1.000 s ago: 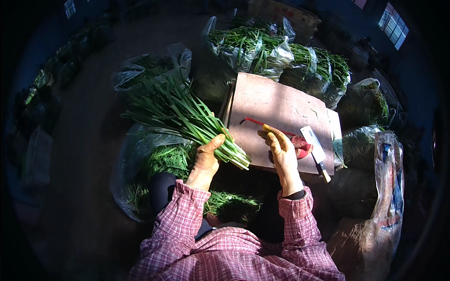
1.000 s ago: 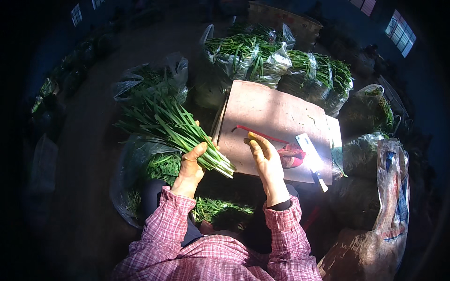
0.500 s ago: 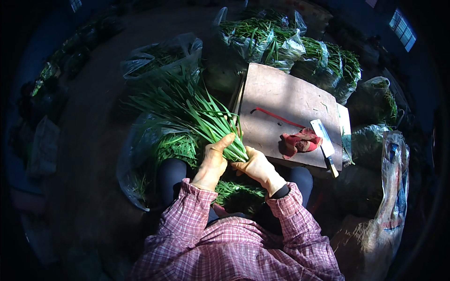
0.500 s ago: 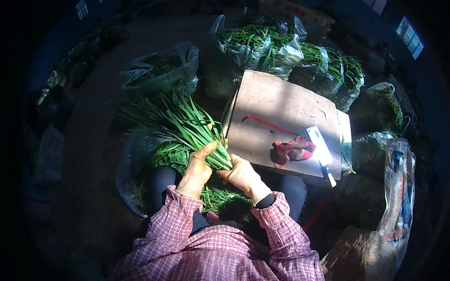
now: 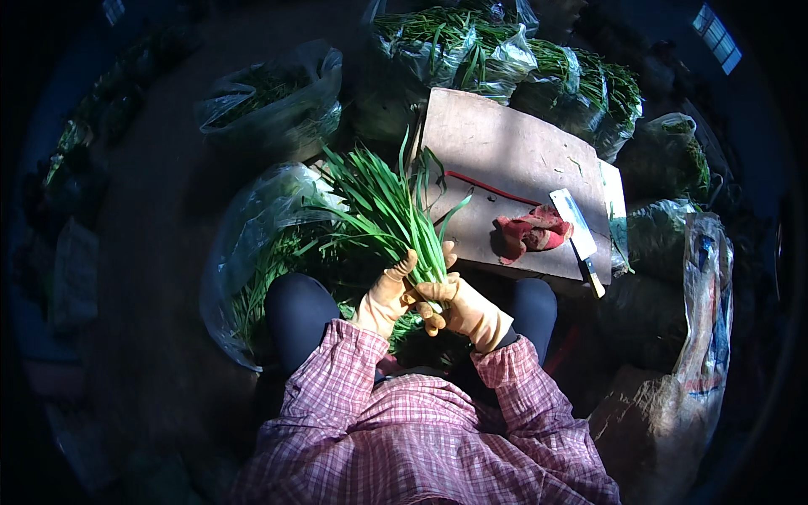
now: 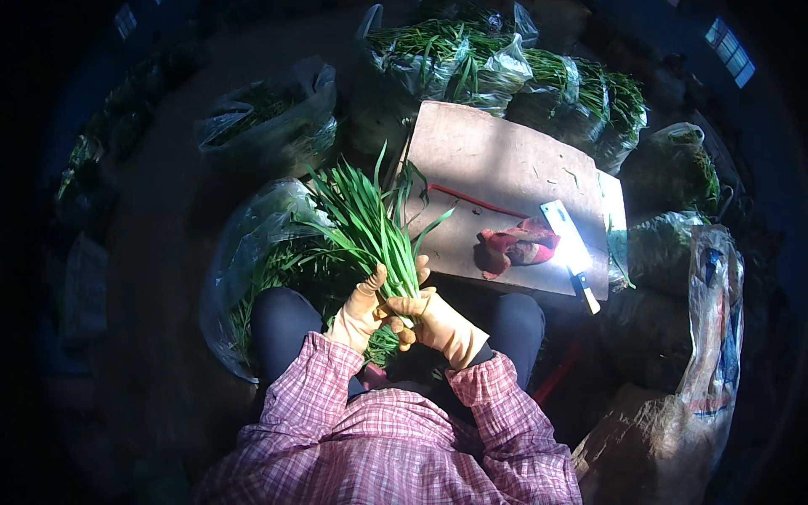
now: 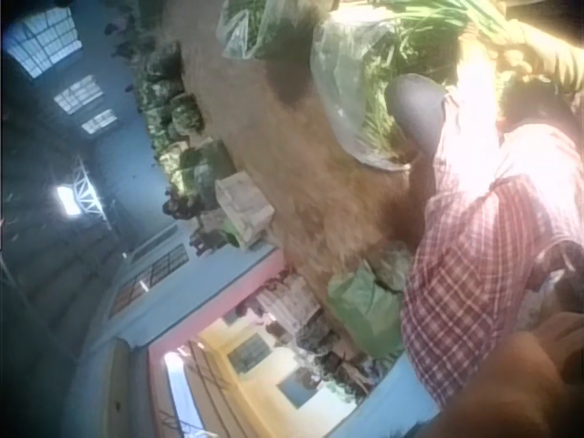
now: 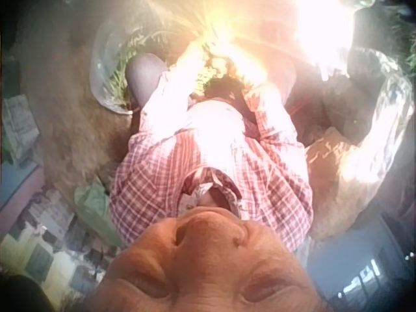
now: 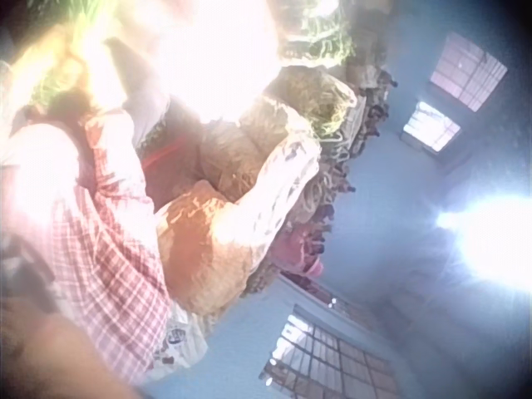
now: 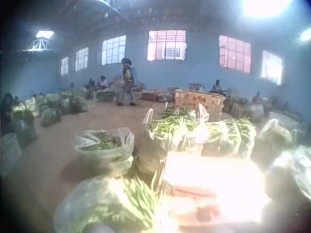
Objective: The person trims the roots and tops of green onions using a cleaver, ties them into bundles with red straps, and places the bundled vegetables into large plastic bags.
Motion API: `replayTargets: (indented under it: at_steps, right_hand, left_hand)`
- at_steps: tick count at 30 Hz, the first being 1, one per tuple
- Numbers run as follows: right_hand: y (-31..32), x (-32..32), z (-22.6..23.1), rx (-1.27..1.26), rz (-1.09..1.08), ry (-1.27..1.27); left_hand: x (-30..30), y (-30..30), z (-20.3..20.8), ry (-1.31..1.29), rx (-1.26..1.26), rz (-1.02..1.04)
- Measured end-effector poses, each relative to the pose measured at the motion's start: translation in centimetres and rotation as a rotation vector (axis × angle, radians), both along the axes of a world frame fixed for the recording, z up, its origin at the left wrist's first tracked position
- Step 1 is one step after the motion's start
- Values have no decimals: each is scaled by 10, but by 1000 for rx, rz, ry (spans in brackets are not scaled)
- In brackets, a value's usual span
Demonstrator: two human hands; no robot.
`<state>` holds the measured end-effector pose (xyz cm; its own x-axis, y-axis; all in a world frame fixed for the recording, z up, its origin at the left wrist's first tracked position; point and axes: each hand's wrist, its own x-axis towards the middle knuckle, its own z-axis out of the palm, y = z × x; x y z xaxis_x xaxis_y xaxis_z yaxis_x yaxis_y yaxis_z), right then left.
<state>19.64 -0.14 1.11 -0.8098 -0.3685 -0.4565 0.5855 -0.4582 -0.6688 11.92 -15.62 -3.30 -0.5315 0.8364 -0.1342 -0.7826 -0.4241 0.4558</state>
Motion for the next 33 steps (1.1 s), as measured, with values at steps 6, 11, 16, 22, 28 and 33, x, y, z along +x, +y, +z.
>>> replayTargets:
  at_steps: [6, 11, 16, 22, 28, 33]
  right_hand:
    - [2, 14, -18, 1046, -547, 435]
    - [-22, -6, -4, 1604, -493, 762]
    - [-25, -6, -26, 1167, -719, 628]
    - [-26, 3, -23, 927, -612, 468]
    - [-9, 26, 14, 406, -438, 162]
    - [17, 49, 50, 281, 466, 253]
  left_hand:
    - [2, 7, -22, -129, -99, 227]
    - [7, 9, -14, -117, -194, 207]
    - [5, 7, -10, -141, -100, 209]
    - [7, 12, -30, -211, -159, 244]
    - [10, 16, 8, -229, -333, 244]
    - [3, 5, -13, -207, -227, 411]
